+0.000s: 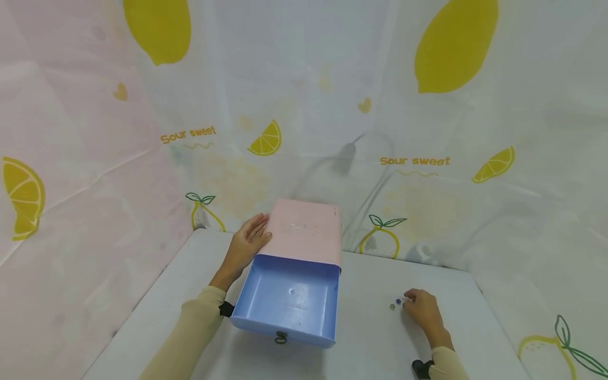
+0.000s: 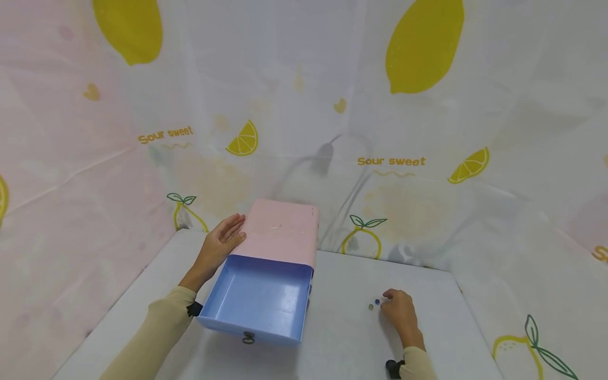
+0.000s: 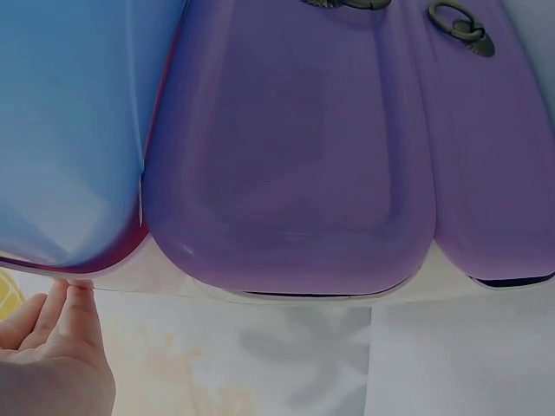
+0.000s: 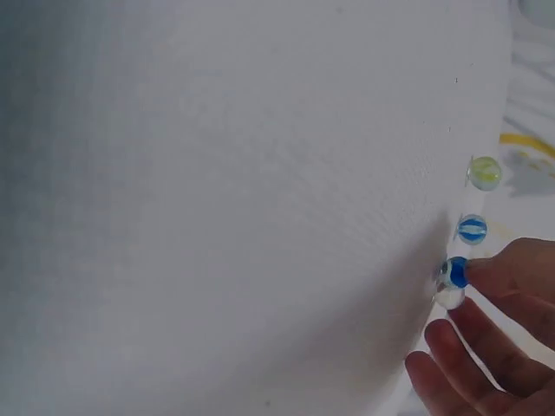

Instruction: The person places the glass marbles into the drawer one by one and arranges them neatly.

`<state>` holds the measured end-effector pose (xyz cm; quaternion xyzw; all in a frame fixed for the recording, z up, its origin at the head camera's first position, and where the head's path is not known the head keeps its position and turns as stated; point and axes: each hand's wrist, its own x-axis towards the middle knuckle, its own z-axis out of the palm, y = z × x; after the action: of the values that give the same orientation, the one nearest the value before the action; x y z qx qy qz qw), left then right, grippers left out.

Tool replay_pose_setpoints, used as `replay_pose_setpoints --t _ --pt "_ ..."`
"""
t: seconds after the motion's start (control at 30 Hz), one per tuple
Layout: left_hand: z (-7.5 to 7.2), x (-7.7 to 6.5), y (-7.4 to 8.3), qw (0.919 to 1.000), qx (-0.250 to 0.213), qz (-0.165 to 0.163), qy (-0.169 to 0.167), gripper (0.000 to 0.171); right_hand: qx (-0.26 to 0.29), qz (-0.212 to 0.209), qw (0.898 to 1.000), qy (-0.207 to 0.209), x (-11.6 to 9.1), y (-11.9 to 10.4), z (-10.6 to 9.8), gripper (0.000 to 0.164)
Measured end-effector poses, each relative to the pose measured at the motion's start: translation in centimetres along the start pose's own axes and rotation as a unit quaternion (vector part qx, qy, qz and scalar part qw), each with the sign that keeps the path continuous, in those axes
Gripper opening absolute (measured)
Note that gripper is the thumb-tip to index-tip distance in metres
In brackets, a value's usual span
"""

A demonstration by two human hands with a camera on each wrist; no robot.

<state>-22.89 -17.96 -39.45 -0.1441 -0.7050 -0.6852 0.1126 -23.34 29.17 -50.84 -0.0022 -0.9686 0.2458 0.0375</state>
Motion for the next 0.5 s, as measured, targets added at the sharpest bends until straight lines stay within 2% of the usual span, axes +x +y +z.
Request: replay_pose_setpoints --t 0.27,0.5 --pt "-0.12 -0.19 -0.22 1.0 -0.003 -0.009 -0.002 0.067 0.009 -0.005 1.0 -0.006 -0.41 0.48 0.04 0.012" --pt "-0.16 -0.18 -0.08 1.0 -0.003 -0.005 -0.003 0.066 0.007 -0.014 1.0 0.0 -0.37 0.74 0.08 0.013"
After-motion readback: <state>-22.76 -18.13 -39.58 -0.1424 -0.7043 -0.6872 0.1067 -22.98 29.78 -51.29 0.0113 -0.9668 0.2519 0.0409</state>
